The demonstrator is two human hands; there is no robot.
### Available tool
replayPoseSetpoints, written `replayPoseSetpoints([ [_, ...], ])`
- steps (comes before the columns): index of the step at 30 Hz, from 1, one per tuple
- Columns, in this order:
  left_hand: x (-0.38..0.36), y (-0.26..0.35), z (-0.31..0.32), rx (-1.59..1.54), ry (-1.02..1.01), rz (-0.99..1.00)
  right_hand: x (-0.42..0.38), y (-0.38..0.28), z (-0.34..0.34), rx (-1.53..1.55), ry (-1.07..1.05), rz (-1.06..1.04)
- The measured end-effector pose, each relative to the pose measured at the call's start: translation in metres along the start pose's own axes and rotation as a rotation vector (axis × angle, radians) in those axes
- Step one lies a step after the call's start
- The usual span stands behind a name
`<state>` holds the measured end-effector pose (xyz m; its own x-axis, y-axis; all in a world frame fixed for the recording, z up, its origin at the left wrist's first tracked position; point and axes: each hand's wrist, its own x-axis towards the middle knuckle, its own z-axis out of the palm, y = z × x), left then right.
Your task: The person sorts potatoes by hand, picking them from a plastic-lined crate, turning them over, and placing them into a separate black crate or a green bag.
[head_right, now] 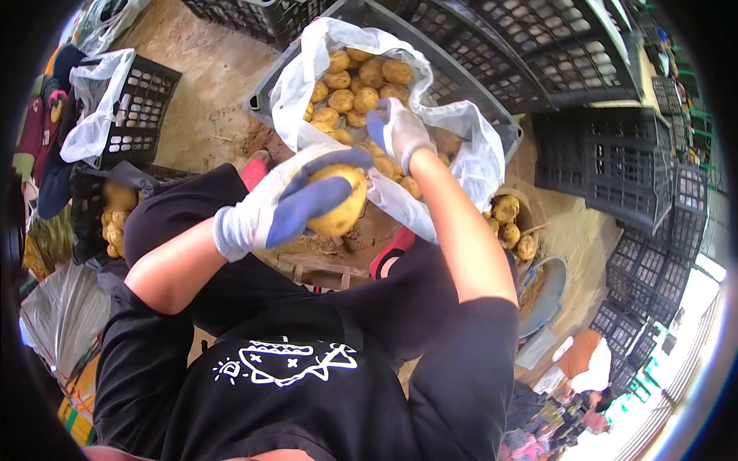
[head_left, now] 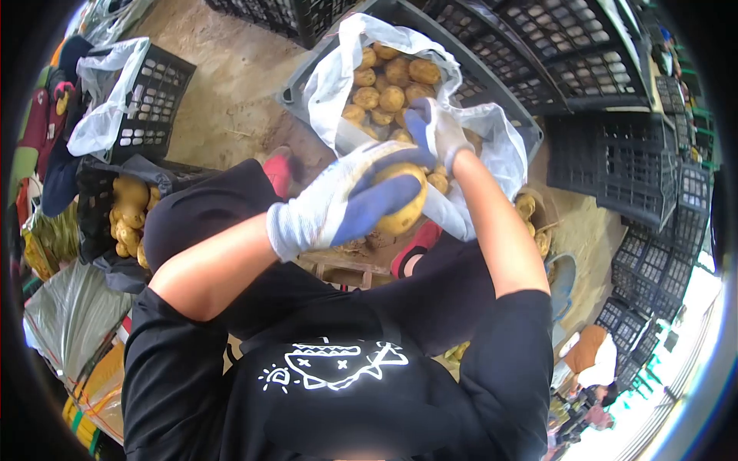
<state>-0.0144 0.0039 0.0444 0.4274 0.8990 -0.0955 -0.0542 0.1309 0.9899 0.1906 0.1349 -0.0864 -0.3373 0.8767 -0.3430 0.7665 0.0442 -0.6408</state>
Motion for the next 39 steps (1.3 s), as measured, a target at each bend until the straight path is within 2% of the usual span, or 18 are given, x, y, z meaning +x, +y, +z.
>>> replayPoseSetpoints([
  [3, -0.004, 0.000, -0.006, -0.226, 0.087, -0.301, 0.063, 0.010, 0.029, -0.471, -0.056, -0.071],
  [6, 0.002, 0.011, -0.024, -0.313, 0.125, -0.421, 0.103, 0.000, 0.055, -0.789, -0.219, -0.089],
  [11, 0.002, 0.003, -0.037, -0.451, 0.133, -0.419, 0.130, 0.026, 0.087, -1.145, -0.295, -0.192],
  [14, 0.006, 0.013, -0.034, -0.376, 0.111, -0.328, 0.123, 0.031, 0.071, -1.010, -0.229, -0.161],
  [16, 0.007, 0.022, -0.033, -0.535, 0.092, -0.547, 0.116, 0.042, 0.060, -0.285, 0.105, -0.177],
  [18, 0.005, 0.017, -0.029, -0.401, 0.060, -0.458, 0.077, -0.021, 0.009, 0.706, -0.196, 0.404],
  [20, 0.005, 0.004, -0.019, -0.269, 0.106, -0.351, 0.049, -0.029, -0.011, 1.163, -0.258, 0.399],
  [21, 0.005, 0.003, -0.013, -0.260, 0.086, -0.336, 0.026, -0.038, -0.032, 1.225, -0.407, 0.227],
  [22, 0.007, 0.003, -0.006, -0.262, 0.161, -0.328, 0.000, -0.046, -0.051, 1.274, -0.555, 0.052],
  [23, 0.009, 0.003, 0.002, -0.266, 0.235, -0.323, -0.021, -0.051, -0.056, 1.273, -0.530, 0.043],
  [25, 0.012, 0.004, 0.013, -0.396, 0.158, -0.249, -0.061, -0.062, -0.050, 0.987, -0.153, -0.157],
  [27, 0.008, -0.001, 0.018, -0.394, 0.060, -0.207, -0.097, -0.069, -0.041, 0.944, -0.024, -0.139],
  [29, 0.010, -0.018, 0.022, 0.091, 0.107, -0.010, -0.129, -0.080, -0.043, 0.942, 0.118, -0.085],
  [30, 0.009, -0.023, 0.023, 0.096, 0.095, -0.016, -0.136, -0.076, -0.037, 0.952, 0.128, -0.080],
  [33, 0.007, -0.026, 0.021, 0.663, 0.095, 0.135, -0.158, -0.078, -0.022, 0.755, 0.267, -0.085],
  [34, 0.005, -0.026, 0.019, 0.672, 0.080, 0.122, -0.160, -0.079, -0.011, 0.488, 0.418, -0.260],
  [36, 0.003, -0.028, 0.013, 0.786, -0.030, 0.203, -0.164, -0.082, -0.001, 0.258, 0.528, -0.222],
  [39, 0.001, -0.030, 0.018, 0.712, -0.058, 0.152, -0.159, -0.080, -0.011, 0.260, 0.365, -0.051],
])
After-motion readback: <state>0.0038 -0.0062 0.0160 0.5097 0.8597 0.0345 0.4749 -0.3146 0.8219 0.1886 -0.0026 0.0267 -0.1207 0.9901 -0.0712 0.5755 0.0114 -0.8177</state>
